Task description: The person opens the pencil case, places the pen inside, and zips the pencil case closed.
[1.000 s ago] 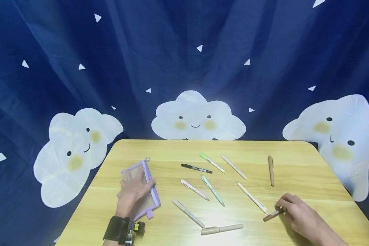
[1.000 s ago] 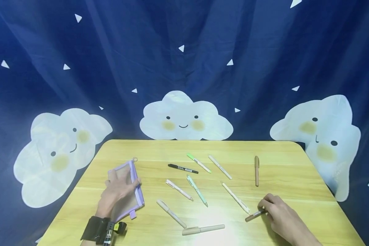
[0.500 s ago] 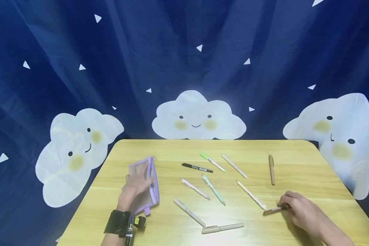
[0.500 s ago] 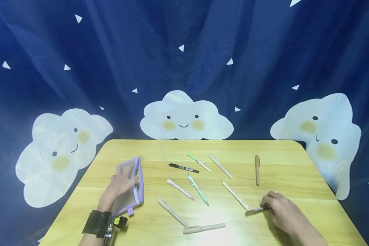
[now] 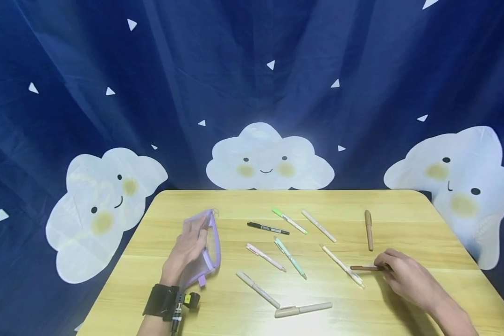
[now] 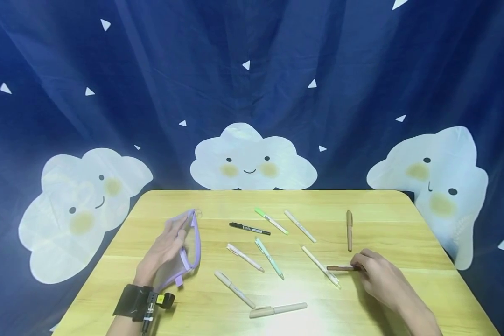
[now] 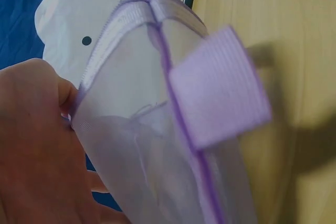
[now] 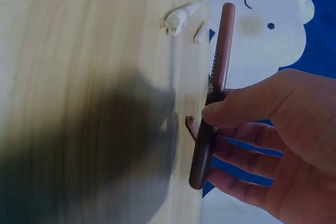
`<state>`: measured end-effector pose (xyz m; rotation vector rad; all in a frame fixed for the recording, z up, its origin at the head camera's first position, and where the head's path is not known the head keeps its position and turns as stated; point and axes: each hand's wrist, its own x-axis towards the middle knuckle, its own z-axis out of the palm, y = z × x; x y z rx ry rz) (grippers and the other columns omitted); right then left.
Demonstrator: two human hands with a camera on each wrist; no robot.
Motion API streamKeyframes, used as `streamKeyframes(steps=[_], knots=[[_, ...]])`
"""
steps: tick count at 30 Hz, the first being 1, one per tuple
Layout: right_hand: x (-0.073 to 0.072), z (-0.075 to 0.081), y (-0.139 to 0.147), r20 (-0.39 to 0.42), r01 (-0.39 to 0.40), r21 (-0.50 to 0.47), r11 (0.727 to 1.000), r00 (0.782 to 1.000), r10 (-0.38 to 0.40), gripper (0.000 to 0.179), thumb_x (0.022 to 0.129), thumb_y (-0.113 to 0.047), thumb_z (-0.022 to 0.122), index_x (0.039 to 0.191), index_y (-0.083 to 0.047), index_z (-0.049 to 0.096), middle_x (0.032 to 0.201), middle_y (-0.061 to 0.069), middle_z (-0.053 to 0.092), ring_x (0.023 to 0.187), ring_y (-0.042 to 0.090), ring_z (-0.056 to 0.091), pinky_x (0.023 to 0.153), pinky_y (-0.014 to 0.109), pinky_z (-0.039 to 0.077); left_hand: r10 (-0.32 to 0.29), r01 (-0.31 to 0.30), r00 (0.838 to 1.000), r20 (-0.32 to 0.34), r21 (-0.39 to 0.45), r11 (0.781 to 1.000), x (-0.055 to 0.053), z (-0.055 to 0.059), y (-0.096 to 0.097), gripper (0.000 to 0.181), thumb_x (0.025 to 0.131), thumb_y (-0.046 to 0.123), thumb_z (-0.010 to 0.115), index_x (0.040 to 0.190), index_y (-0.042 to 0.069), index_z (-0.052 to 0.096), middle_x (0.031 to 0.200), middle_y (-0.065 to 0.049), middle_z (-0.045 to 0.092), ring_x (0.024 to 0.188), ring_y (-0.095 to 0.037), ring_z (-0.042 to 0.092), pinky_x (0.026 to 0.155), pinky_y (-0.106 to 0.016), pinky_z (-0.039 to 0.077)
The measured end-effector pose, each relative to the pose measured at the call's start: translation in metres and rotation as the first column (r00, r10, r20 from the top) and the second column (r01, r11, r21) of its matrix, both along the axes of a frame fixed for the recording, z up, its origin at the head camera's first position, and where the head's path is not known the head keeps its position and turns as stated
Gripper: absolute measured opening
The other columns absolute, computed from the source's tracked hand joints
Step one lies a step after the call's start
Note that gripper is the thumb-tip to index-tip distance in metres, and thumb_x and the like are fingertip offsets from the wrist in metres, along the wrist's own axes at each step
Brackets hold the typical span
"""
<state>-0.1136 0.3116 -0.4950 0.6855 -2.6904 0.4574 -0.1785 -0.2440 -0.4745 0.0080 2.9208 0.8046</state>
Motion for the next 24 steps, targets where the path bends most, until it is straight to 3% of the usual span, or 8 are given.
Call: streamKeyframes(steps=[6,12,20,24], knots=[[-0.006,0.001,-0.014,-0.014,0.022,-0.047,0.999,1.000,-0.023,0.041,0.064,0.008,0.087,0.086,-0.023,0.071,0.085,-0.016,0.063,0.072,0.001,0.057,0.057,0.031,0.055,-0.027,0.029,0.998,-0.048,0.039,0.999,-0.001,-0.002,-0.003,0.056,0.111,0.030,0.021,0.166,0.022,0.019,0.167,-0.022,0.019,0.145,-0.054,0.030,0.114,-0.074,0.021],[-0.019,0.009,-0.041,0.062,0.039,-0.081,0.996,0.998,-0.035,0.028,0.074,0.004,0.083,0.091,-0.017,0.074,0.083,-0.012,0.064,0.069,0.002,0.055,0.056,0.029,0.051,-0.073,0.077,0.994,-0.083,0.048,0.996,-0.002,-0.001,-0.002,0.055,0.111,0.028,0.022,0.165,0.025,0.023,0.167,-0.018,0.023,0.149,-0.047,0.026,0.113,-0.075,0.021],[-0.038,0.020,-0.067,0.122,0.019,-0.086,0.996,0.992,-0.008,0.021,0.080,-0.001,0.081,0.095,-0.014,0.075,0.087,-0.009,0.067,0.070,0.004,0.056,0.058,0.033,0.051,-0.126,0.128,0.991,-0.043,0.069,0.989,-0.009,0.001,0.010,0.054,0.111,0.032,0.020,0.165,0.029,0.025,0.168,-0.016,0.024,0.153,-0.043,0.019,0.116,-0.075,0.012],[-0.045,0.022,-0.080,0.135,0.010,-0.087,0.996,0.991,0.002,0.018,0.083,-0.003,0.080,0.097,-0.013,0.076,0.087,-0.008,0.067,0.070,0.006,0.054,0.060,0.033,0.051,-0.150,0.152,0.988,-0.035,0.060,0.987,-0.009,0.001,0.010,0.054,0.111,0.031,0.020,0.165,0.027,0.024,0.167,-0.020,0.022,0.152,-0.044,0.020,0.116,-0.075,0.013]])
